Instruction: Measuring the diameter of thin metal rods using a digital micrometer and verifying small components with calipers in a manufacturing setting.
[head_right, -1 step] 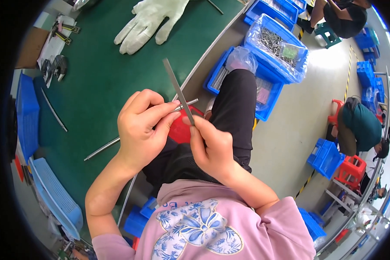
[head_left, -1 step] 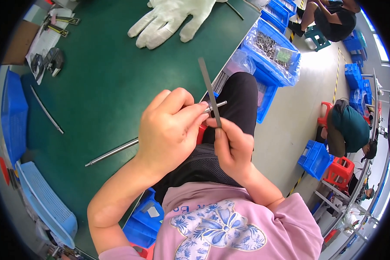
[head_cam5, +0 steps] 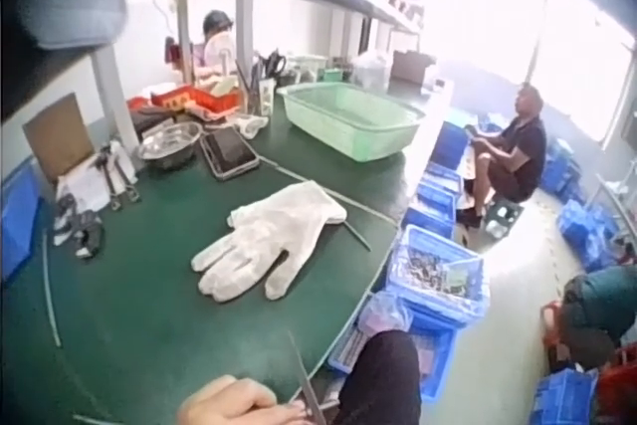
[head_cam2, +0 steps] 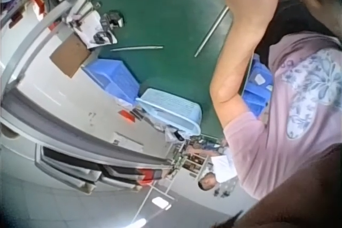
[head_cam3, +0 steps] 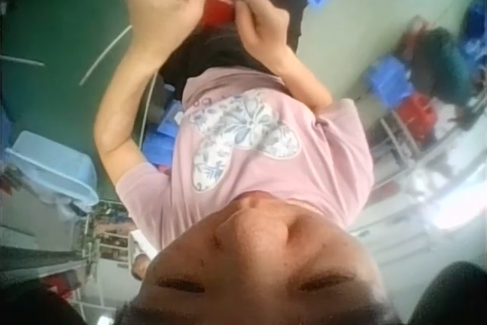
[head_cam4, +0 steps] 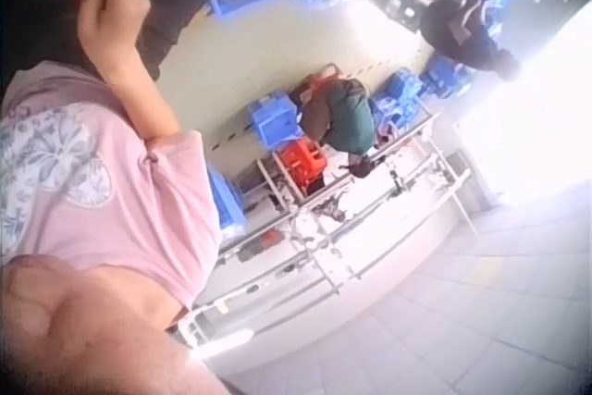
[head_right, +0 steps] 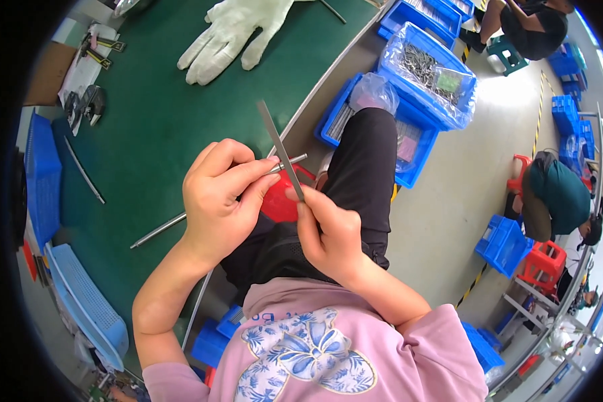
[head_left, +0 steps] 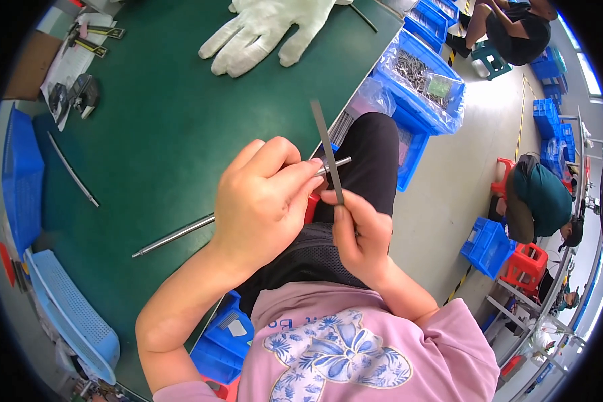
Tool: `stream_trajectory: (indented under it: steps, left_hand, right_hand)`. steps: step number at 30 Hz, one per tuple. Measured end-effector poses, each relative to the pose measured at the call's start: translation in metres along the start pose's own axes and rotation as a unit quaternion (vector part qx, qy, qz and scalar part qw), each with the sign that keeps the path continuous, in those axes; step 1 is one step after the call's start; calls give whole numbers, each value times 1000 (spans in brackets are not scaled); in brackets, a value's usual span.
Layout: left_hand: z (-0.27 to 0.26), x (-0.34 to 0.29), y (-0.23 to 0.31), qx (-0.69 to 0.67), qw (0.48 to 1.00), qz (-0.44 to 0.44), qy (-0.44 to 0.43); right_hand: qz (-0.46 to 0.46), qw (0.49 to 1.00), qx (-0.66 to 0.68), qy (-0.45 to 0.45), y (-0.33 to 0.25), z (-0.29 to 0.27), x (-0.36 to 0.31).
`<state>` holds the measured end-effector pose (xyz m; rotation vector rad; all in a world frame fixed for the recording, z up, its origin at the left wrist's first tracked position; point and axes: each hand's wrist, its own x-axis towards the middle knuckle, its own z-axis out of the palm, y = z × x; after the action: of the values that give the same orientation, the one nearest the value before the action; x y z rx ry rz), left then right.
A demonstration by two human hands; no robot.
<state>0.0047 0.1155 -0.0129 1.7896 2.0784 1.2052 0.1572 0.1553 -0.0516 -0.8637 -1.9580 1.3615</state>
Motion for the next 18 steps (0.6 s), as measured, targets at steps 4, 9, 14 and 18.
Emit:
stream_trajectory:
  steps: [4,9,14,18]
  left_hand:
    - [0,0,-1,1,1000,8,2]
    - [0,0,-1,3,1000,8,2]
    - [-1,0,0,1,1000,11,0]
    - [0,0,0,-4,1000,2,-2]
  right_hand:
    - [-9,1000,6,-8,0,-1,2]
    - [17,1000,15,-13,1,0,-1]
    - [-4,1000,-10,-26,-6,-6,10]
    - [27,999,-9,-34,-6,-8,-7]
